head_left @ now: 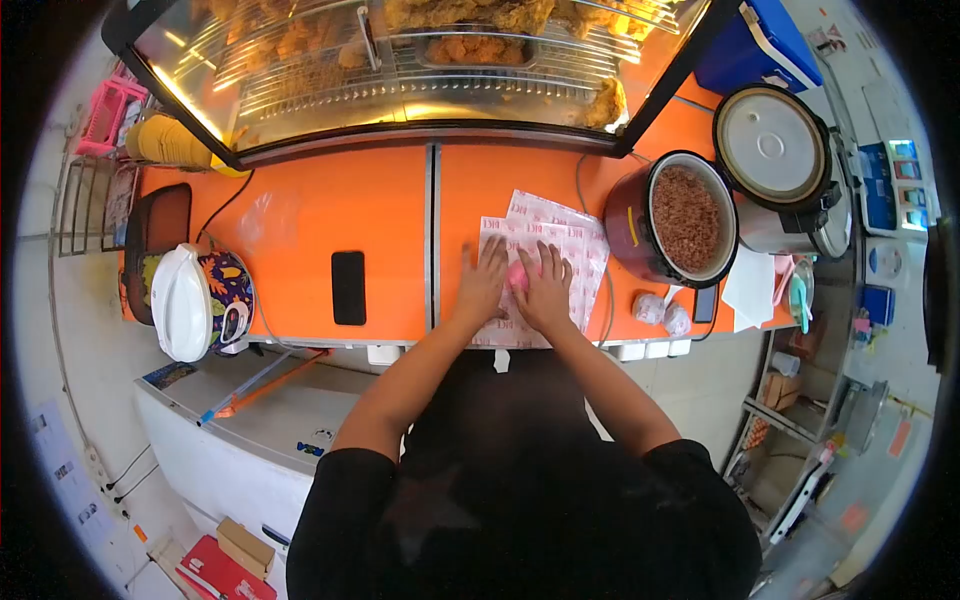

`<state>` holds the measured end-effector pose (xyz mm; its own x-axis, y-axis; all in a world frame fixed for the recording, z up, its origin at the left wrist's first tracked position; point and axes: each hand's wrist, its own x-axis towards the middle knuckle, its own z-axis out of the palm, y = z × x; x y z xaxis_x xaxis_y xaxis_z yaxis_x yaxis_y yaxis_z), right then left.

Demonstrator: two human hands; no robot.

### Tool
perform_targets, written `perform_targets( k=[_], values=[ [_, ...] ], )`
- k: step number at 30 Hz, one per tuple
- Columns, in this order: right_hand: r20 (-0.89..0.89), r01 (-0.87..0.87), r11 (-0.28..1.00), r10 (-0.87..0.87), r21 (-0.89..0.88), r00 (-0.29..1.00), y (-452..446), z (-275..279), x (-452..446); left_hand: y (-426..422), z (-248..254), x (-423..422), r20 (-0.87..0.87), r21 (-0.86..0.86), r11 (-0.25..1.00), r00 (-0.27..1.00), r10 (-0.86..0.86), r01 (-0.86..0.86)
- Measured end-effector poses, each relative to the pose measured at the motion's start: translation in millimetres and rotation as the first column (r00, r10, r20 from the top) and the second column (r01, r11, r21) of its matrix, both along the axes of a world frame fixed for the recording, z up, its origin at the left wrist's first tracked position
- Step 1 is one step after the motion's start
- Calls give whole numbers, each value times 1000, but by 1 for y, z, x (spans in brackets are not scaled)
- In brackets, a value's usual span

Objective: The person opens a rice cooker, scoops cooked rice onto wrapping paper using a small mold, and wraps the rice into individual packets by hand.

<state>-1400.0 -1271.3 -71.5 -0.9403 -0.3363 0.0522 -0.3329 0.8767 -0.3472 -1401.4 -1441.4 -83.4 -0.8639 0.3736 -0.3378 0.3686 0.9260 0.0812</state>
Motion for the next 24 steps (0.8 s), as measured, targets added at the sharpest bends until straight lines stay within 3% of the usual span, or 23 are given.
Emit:
perform_targets(
  k=[2, 5, 8, 11, 12, 13, 15, 17, 18, 19, 21, 24],
  values=[
    [2, -15, 999, 15, 29, 1000, -5, -23, -3, -6, -9, -14, -112, 46, 990, 985, -128, 134],
    [-11, -56, 995, 55, -88, 998, -4, -40, -1, -15, -14, -21, 99, 167, 985, 993, -66, 48],
    [51, -291, 954, 295, -66, 954, 14, -33, 4, -12, -16, -22, 97, 96, 994, 993, -59, 50],
    [-12, -101, 995, 101, -10, 995, 18, -33, -10, -11, -12, -23, 155, 97, 995, 987, -38, 24],
    [32, -141, 990, 142, -20, 989, 12, -36, 0, -9, -12, -16, 147, 81, 996, 989, -34, 23],
    [82, -304, 952, 305, -24, 949, 16, -46, 13, -8, -13, -15, 131, 63, 998, 991, -35, 27],
    [233, -396, 918, 383, 9, 894, 35, -40, -11, -8, -11, -23, 115, 42, 999, 993, -29, 24],
    [36, -61, 996, 63, -60, 997, 34, -32, -25, -5, -7, -21, 145, 49, 999, 989, -15, 8],
    [11, -103, 992, 104, -68, 995, 27, -49, -13, -4, -7, -18, 145, 43, 999, 989, -13, 7],
    [97, -324, 943, 331, -82, 939, 25, -41, -7, -5, -8, -20, 135, 34, 999, 991, -17, 13],
    [177, -324, 945, 328, -55, 928, 36, -28, -22, -5, -11, -22, 131, 36, 999, 991, -18, 13],
    [51, -169, 962, 184, -213, 982, 22, -47, -14, -3, -11, -16, 139, 70, 997, 990, 3, -13]
  ],
)
